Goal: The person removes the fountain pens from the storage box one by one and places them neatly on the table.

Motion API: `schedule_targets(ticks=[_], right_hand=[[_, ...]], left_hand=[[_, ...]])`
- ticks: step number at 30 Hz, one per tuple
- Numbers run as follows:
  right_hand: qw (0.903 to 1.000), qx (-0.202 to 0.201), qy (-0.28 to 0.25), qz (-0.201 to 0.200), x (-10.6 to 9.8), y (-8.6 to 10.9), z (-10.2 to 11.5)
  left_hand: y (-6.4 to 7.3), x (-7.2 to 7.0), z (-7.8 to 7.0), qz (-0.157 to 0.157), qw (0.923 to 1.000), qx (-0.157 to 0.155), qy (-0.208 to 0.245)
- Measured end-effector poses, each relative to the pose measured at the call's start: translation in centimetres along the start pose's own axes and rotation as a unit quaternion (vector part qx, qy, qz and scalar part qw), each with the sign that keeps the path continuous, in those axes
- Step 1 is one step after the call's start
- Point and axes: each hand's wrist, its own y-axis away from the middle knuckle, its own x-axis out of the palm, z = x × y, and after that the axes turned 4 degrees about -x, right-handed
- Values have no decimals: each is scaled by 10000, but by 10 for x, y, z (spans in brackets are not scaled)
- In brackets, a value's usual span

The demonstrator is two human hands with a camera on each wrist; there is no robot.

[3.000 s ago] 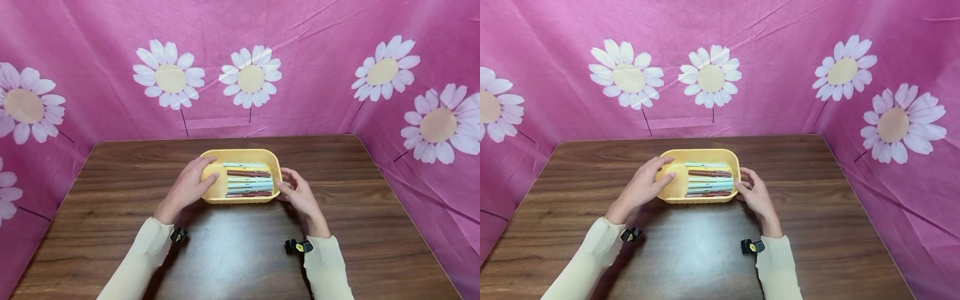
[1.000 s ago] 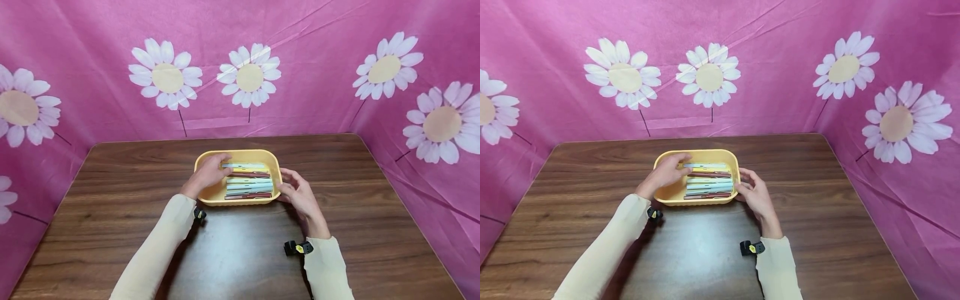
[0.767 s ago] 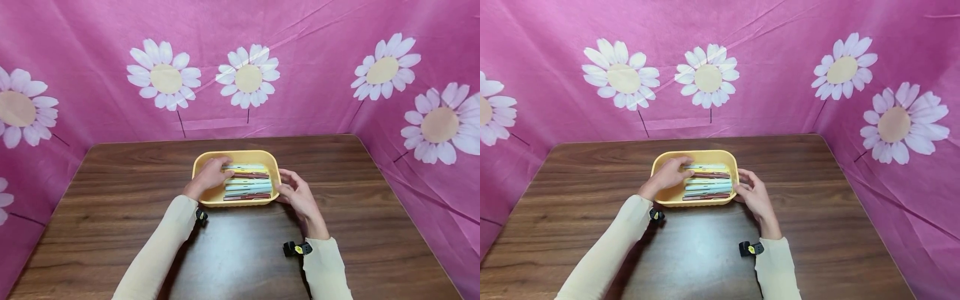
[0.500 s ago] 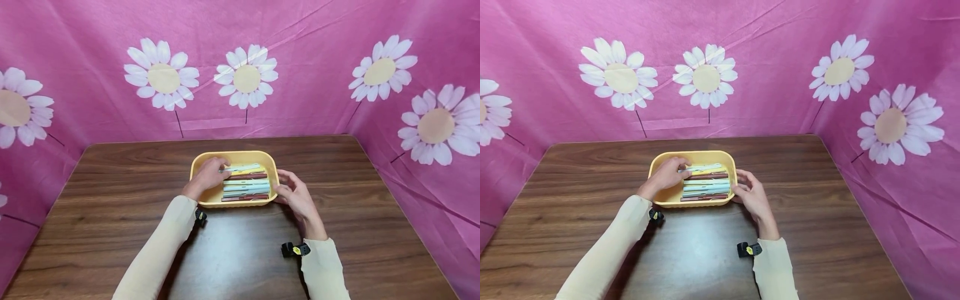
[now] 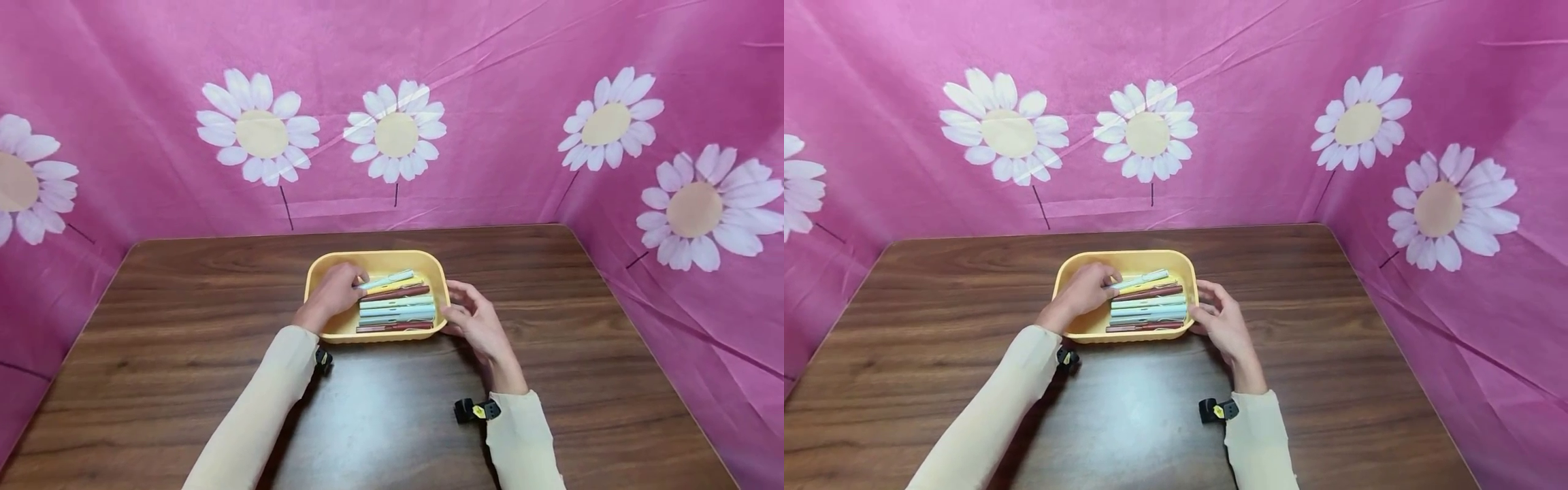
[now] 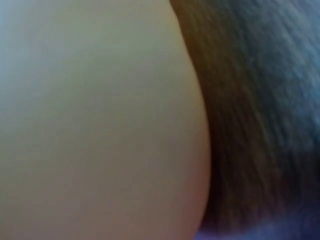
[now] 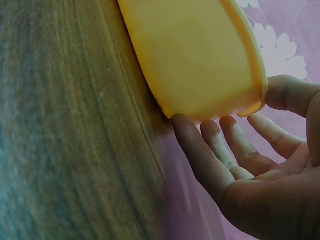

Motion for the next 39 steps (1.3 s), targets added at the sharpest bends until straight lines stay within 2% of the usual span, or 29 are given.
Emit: schedule_targets(ticks=[4,10,18,25,31,39], right_hand=[[10000,10,-29,10,1,-1,-2],[10000,3,2,-6,1,-1,-3],[10000,15,53,-42,0,0,-1],[10000,28,44,-26,-1,0,0],[9999,-29,65,76,-2,0,-1],[10000,-12,53,80,-2,-1,0]], left_hand=[[2,1,1,-62,9998,-27,200],[3,-1,0,-315,9972,-27,677],[3,-3,-2,-735,9951,-103,661],[6,-7,-2,-885,9921,-107,886],[10,-14,-2,-925,9884,-421,1127],[13,-23,-2,-1059,9833,-649,1333]])
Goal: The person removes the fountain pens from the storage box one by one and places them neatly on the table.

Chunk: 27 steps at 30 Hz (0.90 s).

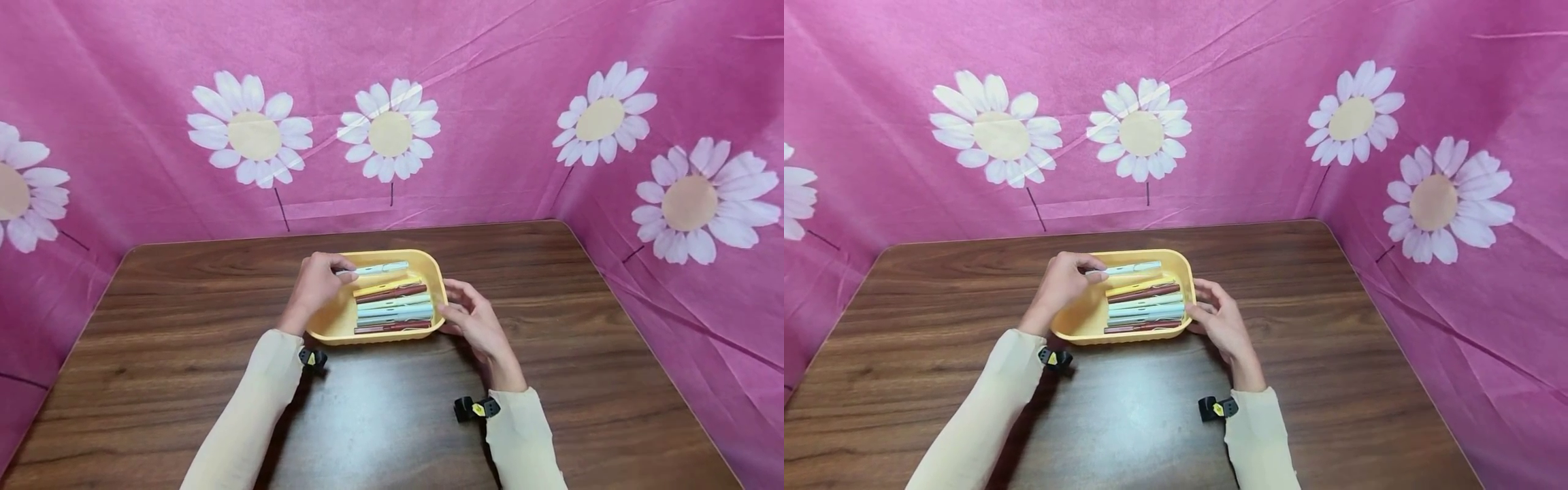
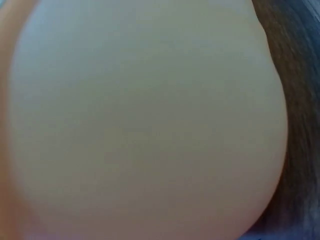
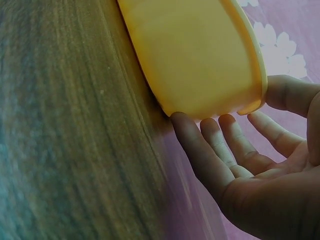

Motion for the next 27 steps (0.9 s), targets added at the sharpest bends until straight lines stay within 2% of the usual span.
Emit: schedule_targets(ticks=[3,8,14,27], right_hand=[[10000,-8,-84,-9,1,-1,1],[10000,4,-85,-16,1,-2,0],[10000,7,-33,-6,-1,-2,-1],[9998,-40,-174,79,0,-1,-2]], left_hand=[[2,-3,-1,-63,10000,-19,7],[3,-10,-3,-235,9995,206,5],[6,-15,0,-268,9988,372,182],[15,-27,7,-348,9975,312,531]])
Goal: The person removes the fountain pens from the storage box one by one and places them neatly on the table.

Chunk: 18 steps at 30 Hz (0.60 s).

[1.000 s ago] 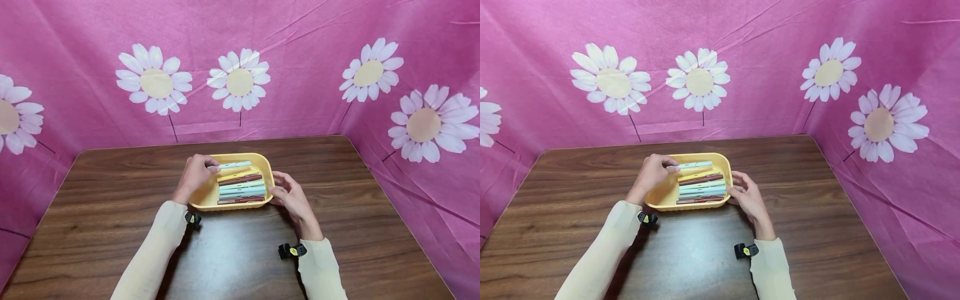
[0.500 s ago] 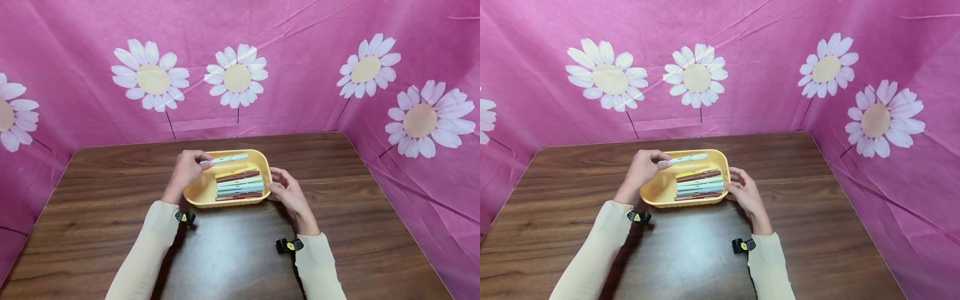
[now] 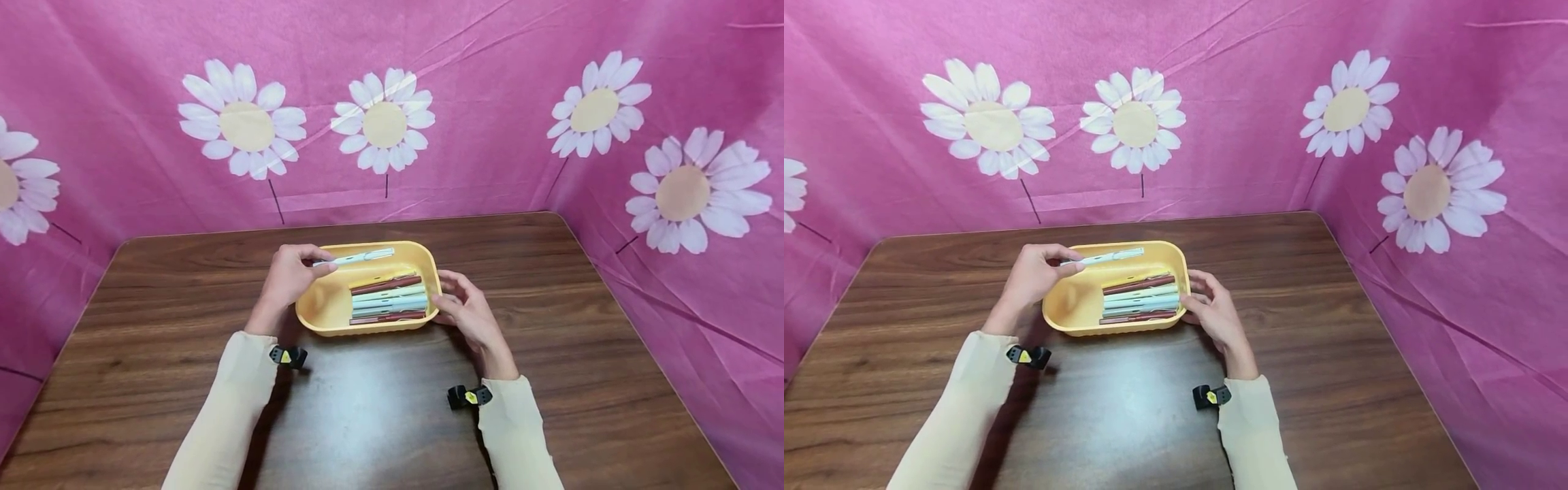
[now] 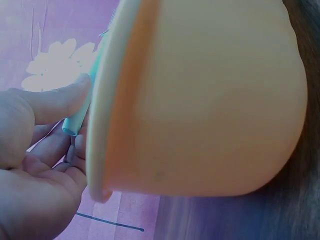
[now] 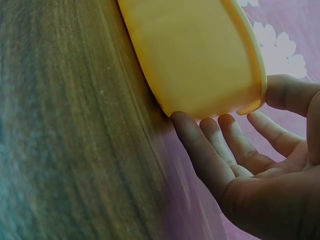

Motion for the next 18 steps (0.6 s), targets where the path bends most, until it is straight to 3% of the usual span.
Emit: schedule_targets(ticks=[12,18], right_hand=[[10000,13,1,-35,0,-2,-2],[10000,29,5,-28,-1,-2,-3]], left_hand=[[5,-16,10,-145,9999,71,-3],[7,-23,14,-25,9992,-287,267]])
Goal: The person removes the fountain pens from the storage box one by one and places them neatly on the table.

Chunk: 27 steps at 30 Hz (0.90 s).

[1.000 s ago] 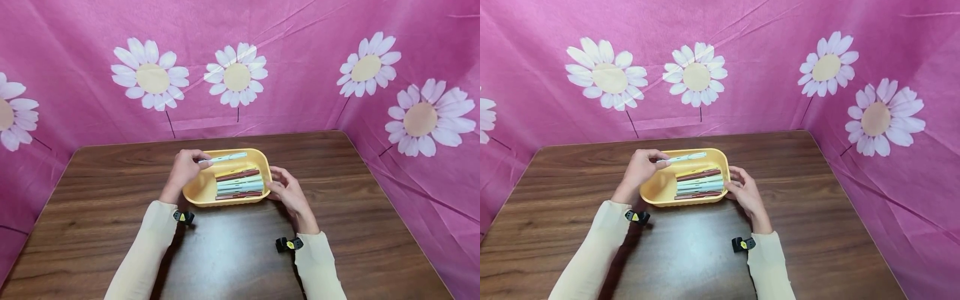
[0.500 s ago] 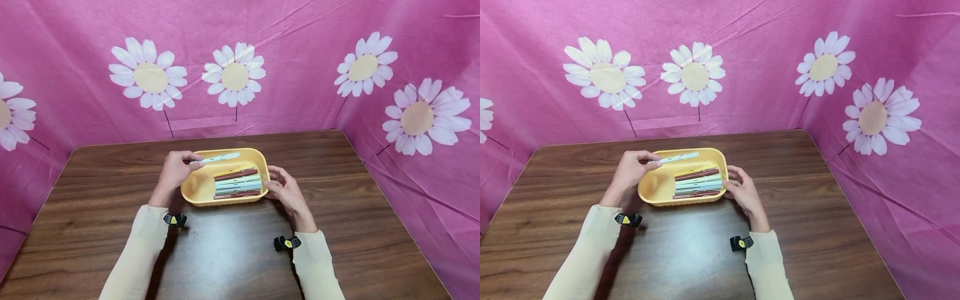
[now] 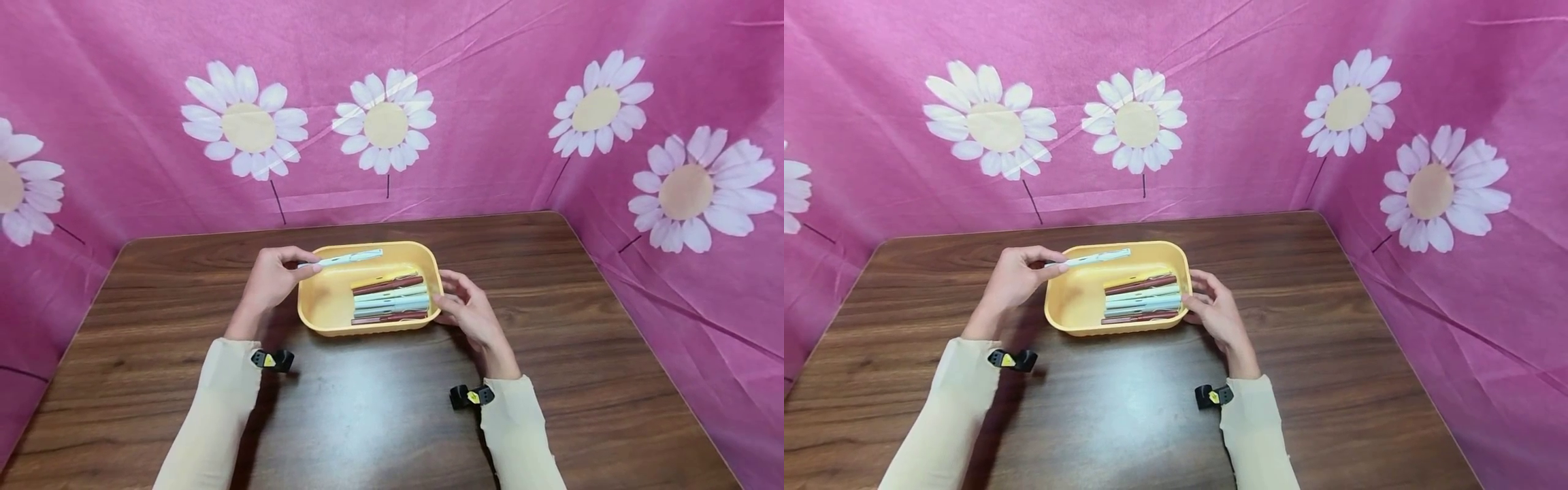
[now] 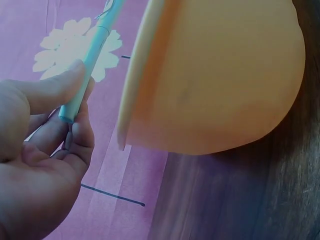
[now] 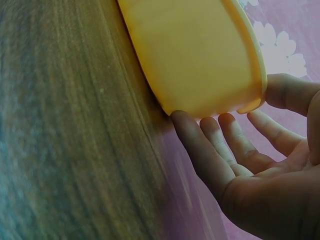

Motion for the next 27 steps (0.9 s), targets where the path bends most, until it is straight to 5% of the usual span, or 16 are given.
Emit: schedule_targets(ticks=[27], right_hand=[[10000,-24,70,-1,0,1,1]], left_hand=[[17,-34,13,-294,9993,-124,182]])
